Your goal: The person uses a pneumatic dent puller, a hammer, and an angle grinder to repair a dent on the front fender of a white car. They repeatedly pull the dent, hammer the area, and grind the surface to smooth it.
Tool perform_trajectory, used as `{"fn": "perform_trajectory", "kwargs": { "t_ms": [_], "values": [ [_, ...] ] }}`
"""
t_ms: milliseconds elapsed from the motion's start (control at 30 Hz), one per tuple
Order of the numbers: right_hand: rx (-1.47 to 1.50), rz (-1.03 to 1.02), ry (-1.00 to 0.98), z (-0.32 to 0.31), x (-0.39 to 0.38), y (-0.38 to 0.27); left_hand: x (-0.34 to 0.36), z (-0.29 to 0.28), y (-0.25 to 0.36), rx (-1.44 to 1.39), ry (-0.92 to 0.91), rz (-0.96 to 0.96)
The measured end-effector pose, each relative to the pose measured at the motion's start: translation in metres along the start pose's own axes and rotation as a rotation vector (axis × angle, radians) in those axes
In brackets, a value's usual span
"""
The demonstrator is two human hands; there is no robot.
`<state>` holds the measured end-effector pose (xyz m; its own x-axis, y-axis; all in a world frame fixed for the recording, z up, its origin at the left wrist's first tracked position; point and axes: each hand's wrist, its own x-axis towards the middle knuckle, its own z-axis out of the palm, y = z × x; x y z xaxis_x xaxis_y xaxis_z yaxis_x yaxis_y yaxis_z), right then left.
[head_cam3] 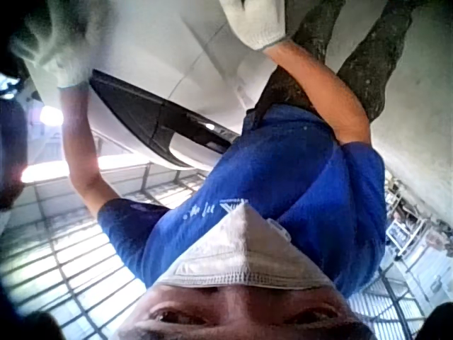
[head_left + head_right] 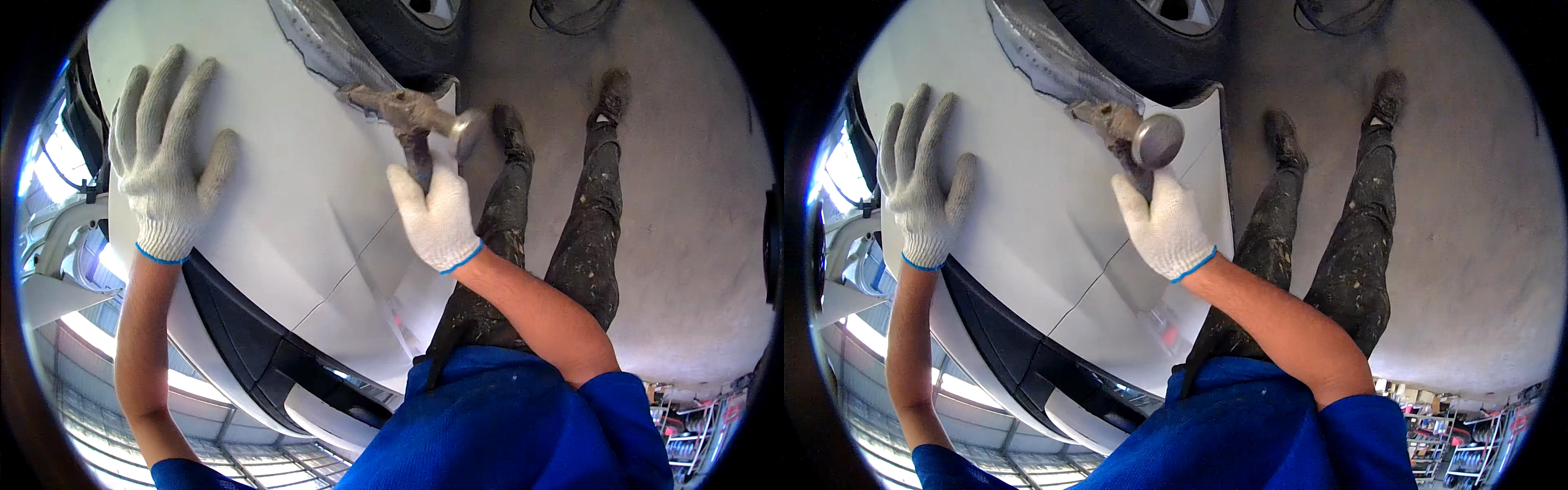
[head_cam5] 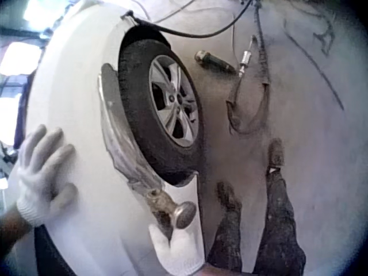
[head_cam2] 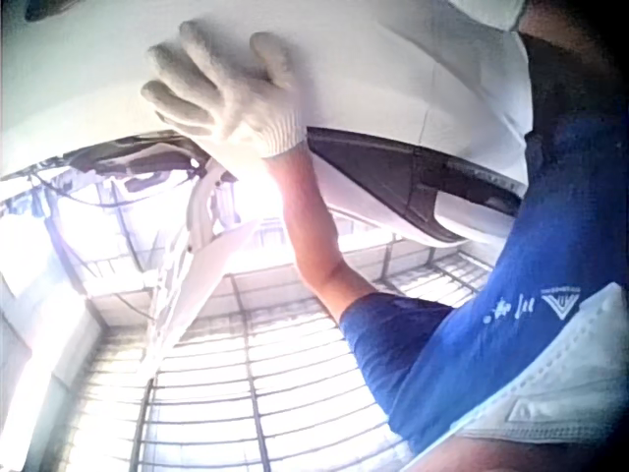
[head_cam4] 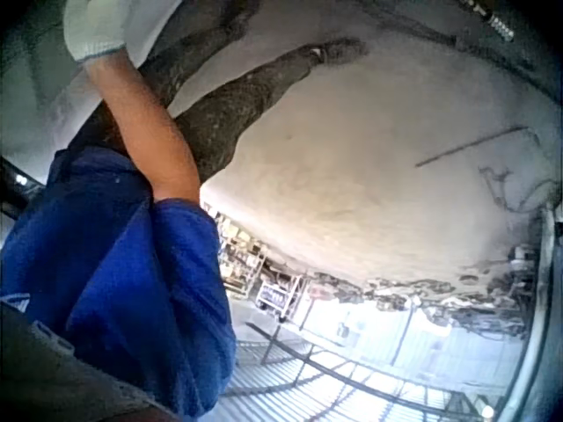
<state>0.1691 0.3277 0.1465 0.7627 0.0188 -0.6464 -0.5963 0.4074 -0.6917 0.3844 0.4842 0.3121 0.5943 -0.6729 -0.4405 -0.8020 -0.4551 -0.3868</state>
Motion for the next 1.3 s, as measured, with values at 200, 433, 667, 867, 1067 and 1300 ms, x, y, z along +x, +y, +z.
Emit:
{"fn": "perform_trajectory", "kwargs": {
  "t_ms": [200, 433, 667, 867, 1067, 1300],
  "values": [
    [0.007, 0.001, 0.011, -0.004, -0.004, -0.005, 0.0, -0.001, 0.0, 0.006, 0.003, 0.029],
    [-0.005, 0.049, -0.01, -0.002, -0.001, 0.001, 0.0, -0.004, 0.0, 0.011, -0.02, 0.006],
    [-0.064, 0.086, 0.108, -0.026, 0.003, 0.009, 0.018, -0.002, 0.017, 0.104, -0.245, 0.113],
    [-0.142, 0.056, 0.106, -0.07, 0.01, 0.007, 0.061, 0.013, 0.086, 0.038, -0.481, 0.232],
    [-0.267, 0.108, 0.092, -0.103, -0.007, 0.021, 0.036, -0.01, 0.082, -0.061, -0.584, 0.282],
    [-0.251, 0.112, 0.092, -0.112, -0.013, 0.016, 0.045, -0.009, 0.081, -0.098, -0.573, 0.249]
  ]
}}
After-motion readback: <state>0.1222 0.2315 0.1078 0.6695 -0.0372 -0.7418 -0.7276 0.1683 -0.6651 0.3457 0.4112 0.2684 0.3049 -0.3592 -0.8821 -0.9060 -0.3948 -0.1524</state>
